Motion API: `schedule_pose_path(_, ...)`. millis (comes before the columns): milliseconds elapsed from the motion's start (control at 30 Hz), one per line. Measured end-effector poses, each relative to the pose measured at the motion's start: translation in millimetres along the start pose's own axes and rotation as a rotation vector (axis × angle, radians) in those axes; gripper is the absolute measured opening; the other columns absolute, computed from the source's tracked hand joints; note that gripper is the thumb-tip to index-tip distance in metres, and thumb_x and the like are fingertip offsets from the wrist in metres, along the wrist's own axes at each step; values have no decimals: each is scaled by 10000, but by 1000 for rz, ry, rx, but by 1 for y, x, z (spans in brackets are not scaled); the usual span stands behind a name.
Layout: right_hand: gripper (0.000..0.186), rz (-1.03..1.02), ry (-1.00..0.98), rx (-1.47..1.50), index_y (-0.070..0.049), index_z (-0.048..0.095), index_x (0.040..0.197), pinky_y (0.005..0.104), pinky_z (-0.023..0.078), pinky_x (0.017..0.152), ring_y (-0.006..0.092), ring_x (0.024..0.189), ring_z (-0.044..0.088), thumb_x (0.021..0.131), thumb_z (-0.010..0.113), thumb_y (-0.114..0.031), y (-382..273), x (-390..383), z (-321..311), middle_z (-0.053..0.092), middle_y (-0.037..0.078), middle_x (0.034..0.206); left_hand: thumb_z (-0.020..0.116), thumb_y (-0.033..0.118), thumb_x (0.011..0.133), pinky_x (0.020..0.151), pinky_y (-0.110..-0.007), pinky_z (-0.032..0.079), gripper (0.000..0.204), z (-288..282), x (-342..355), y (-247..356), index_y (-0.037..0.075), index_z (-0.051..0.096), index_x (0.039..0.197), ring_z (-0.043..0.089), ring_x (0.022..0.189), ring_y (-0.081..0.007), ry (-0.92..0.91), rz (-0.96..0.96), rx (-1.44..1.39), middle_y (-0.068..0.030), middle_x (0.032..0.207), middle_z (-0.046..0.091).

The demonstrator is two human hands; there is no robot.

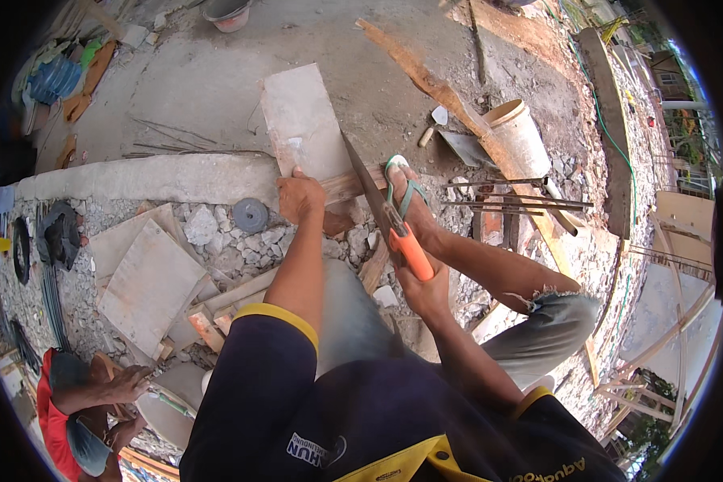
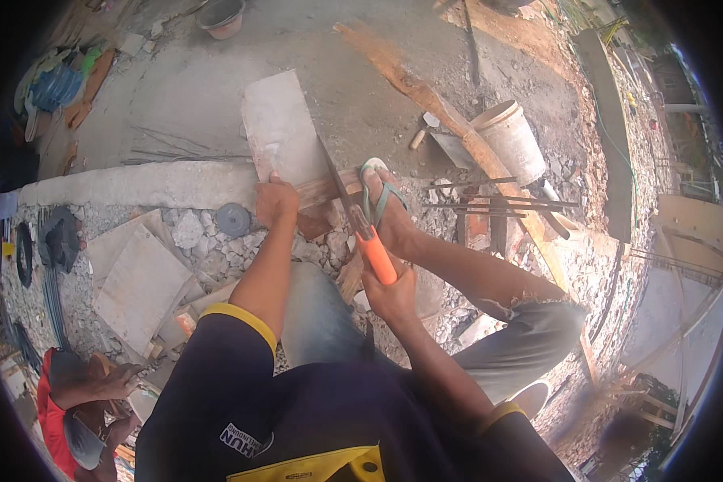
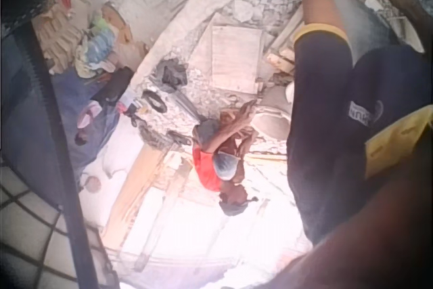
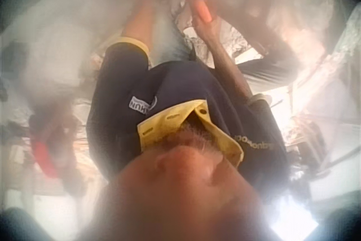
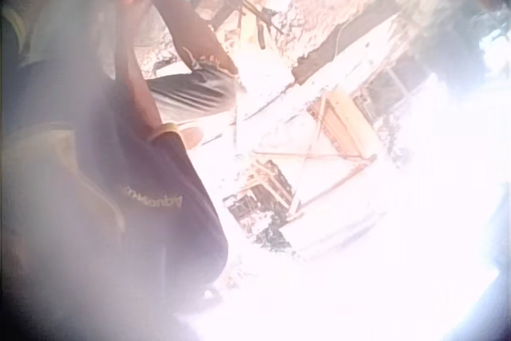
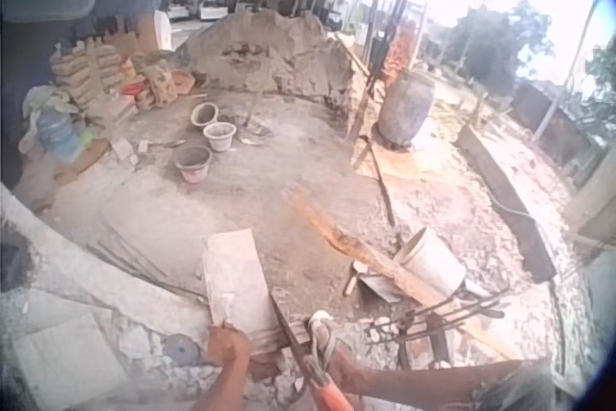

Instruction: The person uses a hand saw to cut a piece of wood on a construction site. They position the wood, saw through it, and then move the cut piece aside.

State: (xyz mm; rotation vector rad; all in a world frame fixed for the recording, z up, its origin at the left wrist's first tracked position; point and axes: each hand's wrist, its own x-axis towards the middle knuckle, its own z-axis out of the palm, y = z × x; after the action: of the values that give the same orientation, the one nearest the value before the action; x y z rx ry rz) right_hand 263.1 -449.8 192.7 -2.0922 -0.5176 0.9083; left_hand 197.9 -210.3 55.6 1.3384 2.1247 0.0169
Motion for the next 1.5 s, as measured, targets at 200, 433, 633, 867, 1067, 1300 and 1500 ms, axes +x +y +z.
schedule_pose_path(200, 345, 141, -74, 87, 67, 669, 1125, 286, 518, 743, 102, 811, 655, 793, 593, 10, -12, -44, -29, 723, 100, 968, 437, 445, 1000, 871, -488, 515, 510, 5, 1, -5, -25, 536, 1170, 668, 1019, -387, 20, -26, -7, -220, 1086, 682)
schedule_pose_path(433, 296, -56, -4, -38, 65, 678, 1045, 289, 507, 699, 111, 748, 636, 778, 630, -53, 7, 11, 4, 682, 82, 789, 441, 436, 998, 865, -483, 520, 497, -3, 1, 5, -26, 531, 1159, 670, 1015, -383, 9, 43, -30, -227, 1091, 676)
schedule_pose_path(633, 363, -53, -31, 52, 76, 654, 1142, 288, 521, 798, 137, 906, 685, 790, 599, 7, 22, -31, -12, 724, 122, 970, 448, 418, 998, 843, -477, 532, 468, 3, 0, -5, -20, 529, 1141, 680, 988, -378, 31, -9, 11, -220, 1087, 678)
schedule_pose_path(867, 260, 65, 13, -31, 54, 672, 1010, 316, 505, 679, 113, 729, 623, 781, 621, -58, 13, -12, -7, 661, 81, 752, 444, 420, 1002, 832, -479, 534, 473, 4, 3, 0, -28, 529, 1131, 684, 976, -375, 21, 42, -8, -219, 1057, 681)
schedule_pose_path(1067, 345, 60, -108, -133, 35, 664, 1115, 305, 517, 769, 174, 818, 687, 782, 616, -41, 32, -21, -12, 696, 117, 892, 457, 421, 996, 852, -476, 530, 480, 7, 1, -5, -34, 526, 1133, 679, 993, -375, 18, -9, 21, -219, 1085, 672)
schedule_pose_path(1300, 362, 98, -114, -77, 32, 659, 1150, 309, 526, 778, 139, 863, 682, 796, 607, -19, 21, -31, -26, 726, 117, 957, 458, 416, 996, 856, -477, 529, 481, -1, -3, -3, -36, 525, 1145, 674, 1003, -384, 3, -9, -53, -225, 1113, 664)
schedule_pose_path(1500, 314, 29, -117, -74, 47, 663, 1117, 296, 521, 726, 115, 761, 639, 817, 622, -38, 27, 2, -10, 704, 89, 864, 434, 418, 1005, 869, -478, 523, 487, 9, 1, -7, -39, 525, 1146, 673, 1005, -388, -1, -21, -5, -246, 1095, 665)
